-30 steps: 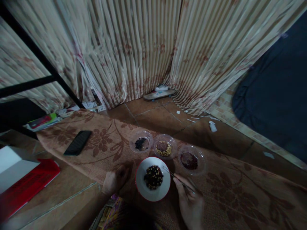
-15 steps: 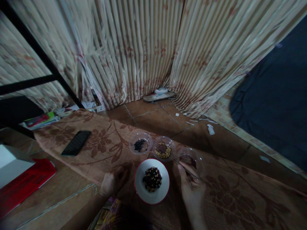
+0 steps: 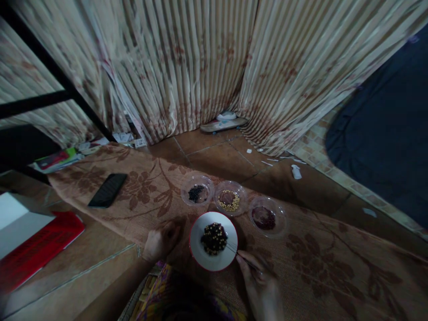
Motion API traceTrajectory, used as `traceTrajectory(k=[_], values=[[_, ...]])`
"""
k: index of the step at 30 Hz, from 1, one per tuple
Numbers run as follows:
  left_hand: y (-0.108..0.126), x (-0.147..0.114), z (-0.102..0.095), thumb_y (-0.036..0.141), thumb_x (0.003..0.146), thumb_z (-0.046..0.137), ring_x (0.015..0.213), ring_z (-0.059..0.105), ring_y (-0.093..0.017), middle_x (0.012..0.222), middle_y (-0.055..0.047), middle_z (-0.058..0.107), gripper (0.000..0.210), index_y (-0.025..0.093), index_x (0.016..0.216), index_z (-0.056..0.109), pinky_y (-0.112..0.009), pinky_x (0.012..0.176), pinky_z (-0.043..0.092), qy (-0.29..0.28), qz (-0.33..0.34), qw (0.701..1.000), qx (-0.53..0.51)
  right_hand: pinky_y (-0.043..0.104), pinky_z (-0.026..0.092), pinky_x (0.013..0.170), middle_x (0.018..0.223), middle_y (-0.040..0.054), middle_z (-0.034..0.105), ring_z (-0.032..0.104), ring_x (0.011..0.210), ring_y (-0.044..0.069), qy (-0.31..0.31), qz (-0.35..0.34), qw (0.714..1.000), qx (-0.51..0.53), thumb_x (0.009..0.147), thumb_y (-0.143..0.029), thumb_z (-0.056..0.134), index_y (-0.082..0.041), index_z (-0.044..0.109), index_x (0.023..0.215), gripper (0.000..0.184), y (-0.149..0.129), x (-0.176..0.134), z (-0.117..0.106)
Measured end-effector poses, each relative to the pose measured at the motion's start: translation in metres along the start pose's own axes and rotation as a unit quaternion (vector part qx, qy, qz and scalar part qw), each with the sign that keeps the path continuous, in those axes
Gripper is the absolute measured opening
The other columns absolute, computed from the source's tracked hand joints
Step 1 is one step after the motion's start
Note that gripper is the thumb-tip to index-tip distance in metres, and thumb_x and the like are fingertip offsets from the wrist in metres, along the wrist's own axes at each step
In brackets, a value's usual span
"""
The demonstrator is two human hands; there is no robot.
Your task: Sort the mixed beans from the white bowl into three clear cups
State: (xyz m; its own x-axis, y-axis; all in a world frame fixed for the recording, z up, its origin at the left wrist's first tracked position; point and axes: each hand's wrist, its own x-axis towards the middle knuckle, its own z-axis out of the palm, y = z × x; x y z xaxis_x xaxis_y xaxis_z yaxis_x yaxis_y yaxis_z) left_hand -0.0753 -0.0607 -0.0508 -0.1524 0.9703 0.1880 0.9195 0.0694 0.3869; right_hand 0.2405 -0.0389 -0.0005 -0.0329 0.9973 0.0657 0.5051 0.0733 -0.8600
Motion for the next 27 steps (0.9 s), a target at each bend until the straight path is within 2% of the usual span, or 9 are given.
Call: traceTrajectory(k=[6, 12, 23, 27], values=[[0.0008, -0.0015, -0.0003, 0.035, 0.094, 0.048, 0.066, 0.06, -0.013, 0.07, -0.002, 0.063, 0.031, 0.021, 0.068, 0.055, -0.022, 0.06, 0.042, -0.001, 0.003, 1.0, 0.012, 0.029, 0.059, 0.077, 0.095, 0.0057, 0.076, 0.072, 0.088, 0.021, -0.014, -0.023, 0.999, -0.024, 0.084, -0.049, 0.063, -0.025, 0.077, 0.086, 0.028, 0.0, 0.0057, 0.0019], [0.0007, -0.001, -0.0006, 0.033, 0.093, 0.049, 0.066, 0.06, -0.013, 0.069, -0.002, 0.062, 0.029, 0.021, 0.068, 0.056, -0.023, 0.061, 0.042, 0.001, 0.0, 1.0, 0.004, 0.028, 0.058, 0.072, 0.092, 0.0065, 0.076, 0.072, 0.084, 0.021, -0.015, -0.054, 0.998, -0.032, 0.085, -0.049, 0.063, -0.024, 0.077, 0.086, 0.029, 0.0045, 0.0056, 0.0015], [-0.0001, -0.0015, 0.0006, 0.032, 0.094, 0.048, 0.065, 0.059, -0.014, 0.068, -0.002, 0.062, 0.03, 0.02, 0.067, 0.053, -0.025, 0.06, 0.042, 0.013, 0.017, 1.0, 0.017, 0.028, 0.057, 0.076, 0.095, 0.0056, 0.074, 0.07, 0.087, 0.02, -0.03, -0.049, 0.998, -0.035, 0.087, -0.045, 0.062, -0.024, 0.077, 0.088, 0.026, 0.0055, 0.0065, 0.0016], [0.0002, -0.0014, 0.0004, 0.032, 0.094, 0.048, 0.064, 0.059, -0.014, 0.069, -0.002, 0.062, 0.029, 0.02, 0.068, 0.053, -0.025, 0.059, 0.041, 0.011, 0.019, 1.0, 0.017, 0.029, 0.058, 0.074, 0.091, 0.0059, 0.075, 0.071, 0.084, 0.02, -0.01, -0.054, 0.998, -0.017, 0.085, -0.044, 0.064, -0.024, 0.077, 0.085, 0.024, 0.0049, 0.0038, 0.0]])
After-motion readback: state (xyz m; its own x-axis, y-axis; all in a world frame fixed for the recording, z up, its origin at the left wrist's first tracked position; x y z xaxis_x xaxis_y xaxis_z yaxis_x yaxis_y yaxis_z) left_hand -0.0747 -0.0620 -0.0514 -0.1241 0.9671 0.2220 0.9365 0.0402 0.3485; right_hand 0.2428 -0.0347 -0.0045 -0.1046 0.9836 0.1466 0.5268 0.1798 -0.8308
